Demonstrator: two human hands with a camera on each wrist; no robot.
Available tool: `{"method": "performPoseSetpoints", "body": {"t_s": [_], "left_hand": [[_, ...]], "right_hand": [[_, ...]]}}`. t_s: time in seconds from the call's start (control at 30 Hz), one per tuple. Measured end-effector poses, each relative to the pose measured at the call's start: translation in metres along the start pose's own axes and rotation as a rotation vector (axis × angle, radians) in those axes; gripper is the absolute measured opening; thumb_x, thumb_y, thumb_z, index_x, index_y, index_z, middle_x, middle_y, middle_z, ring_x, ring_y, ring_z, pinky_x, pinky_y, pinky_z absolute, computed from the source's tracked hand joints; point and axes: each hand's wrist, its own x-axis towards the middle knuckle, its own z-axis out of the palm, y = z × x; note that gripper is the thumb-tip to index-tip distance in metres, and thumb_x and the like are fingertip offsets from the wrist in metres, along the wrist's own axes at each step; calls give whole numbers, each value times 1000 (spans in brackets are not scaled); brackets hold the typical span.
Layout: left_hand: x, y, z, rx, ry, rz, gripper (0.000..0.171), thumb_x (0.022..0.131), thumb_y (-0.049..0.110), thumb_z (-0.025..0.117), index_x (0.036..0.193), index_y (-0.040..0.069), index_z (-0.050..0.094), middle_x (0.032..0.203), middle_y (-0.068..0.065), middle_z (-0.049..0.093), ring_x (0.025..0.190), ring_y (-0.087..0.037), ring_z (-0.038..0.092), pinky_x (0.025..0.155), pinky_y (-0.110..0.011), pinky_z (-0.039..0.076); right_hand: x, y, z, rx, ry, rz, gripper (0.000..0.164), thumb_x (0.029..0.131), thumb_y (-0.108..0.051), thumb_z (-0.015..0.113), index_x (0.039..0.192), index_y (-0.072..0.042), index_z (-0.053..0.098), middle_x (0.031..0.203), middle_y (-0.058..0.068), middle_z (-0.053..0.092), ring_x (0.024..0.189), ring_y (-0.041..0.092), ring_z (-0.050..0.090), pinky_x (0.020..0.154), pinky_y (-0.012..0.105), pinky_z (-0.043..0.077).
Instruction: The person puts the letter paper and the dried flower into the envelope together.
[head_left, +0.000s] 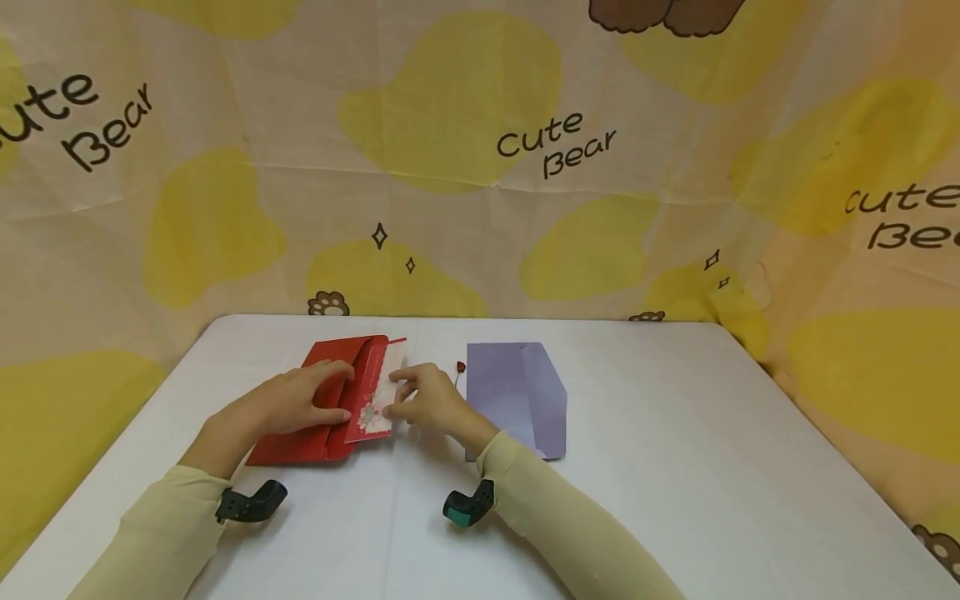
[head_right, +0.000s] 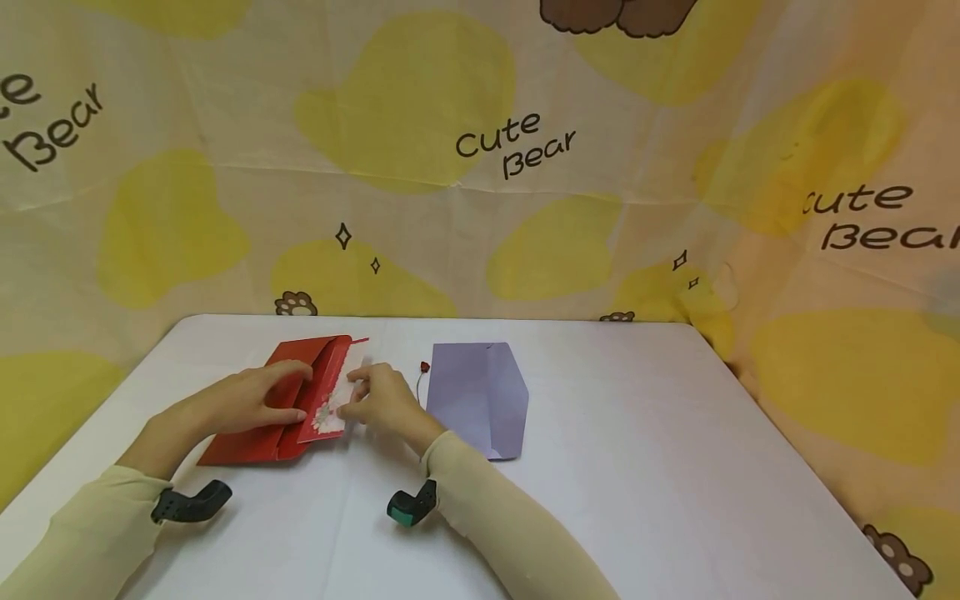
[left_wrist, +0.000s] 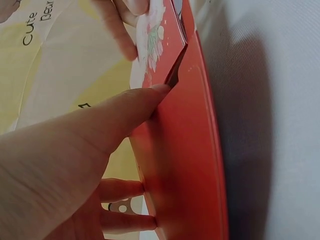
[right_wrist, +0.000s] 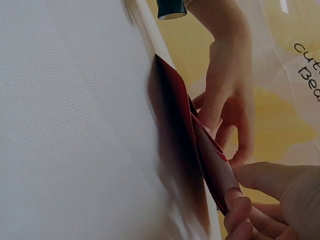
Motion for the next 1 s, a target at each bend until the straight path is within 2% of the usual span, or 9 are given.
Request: {"method": "performPoseSetpoints", "body": {"t_s": [0.37, 0.6, 0.8, 1.0], "left_hand": [[1, 0, 1, 6, -2, -10, 62, 85, 44, 78, 136, 18, 53, 131, -14, 60, 113, -34, 57, 93, -59, 55], [0, 0, 1, 11, 0, -16, 62, 85, 46, 77, 135, 18, 53, 131, -15, 60, 114, -35, 58, 93, -61, 54], [-1, 1, 1, 2, -6, -17, 60, 85, 42, 78, 134, 19, 54, 132, -15, 60, 116, -37, 57, 93, -62, 54], [-1, 0, 0, 6, -1, -8, 59, 85, 43, 78, 133, 19, 54, 130, -16, 60, 113, -35, 58, 93, -60, 54]], "right_hand": [[1, -2, 7, -118, 10, 16, 51, 83, -10, 82, 130, 0, 65, 73, -3, 61, 64, 7, 49, 56, 17, 39], [1, -3, 10, -117, 4, 8, 52, 83, -12, 82, 131, -1, 65, 73, -4, 63, 65, 5, 50, 57, 17, 39], [2, 0, 13, -108, 11, -13, 48, 83, -14, 81, 128, -5, 68, 77, -4, 67, 73, 4, 52, 61, 17, 41], [4, 1, 17, -3, 2, -30, 43, 86, -12, 80, 127, -6, 68, 87, 1, 71, 52, 6, 53, 50, 18, 45]]}}
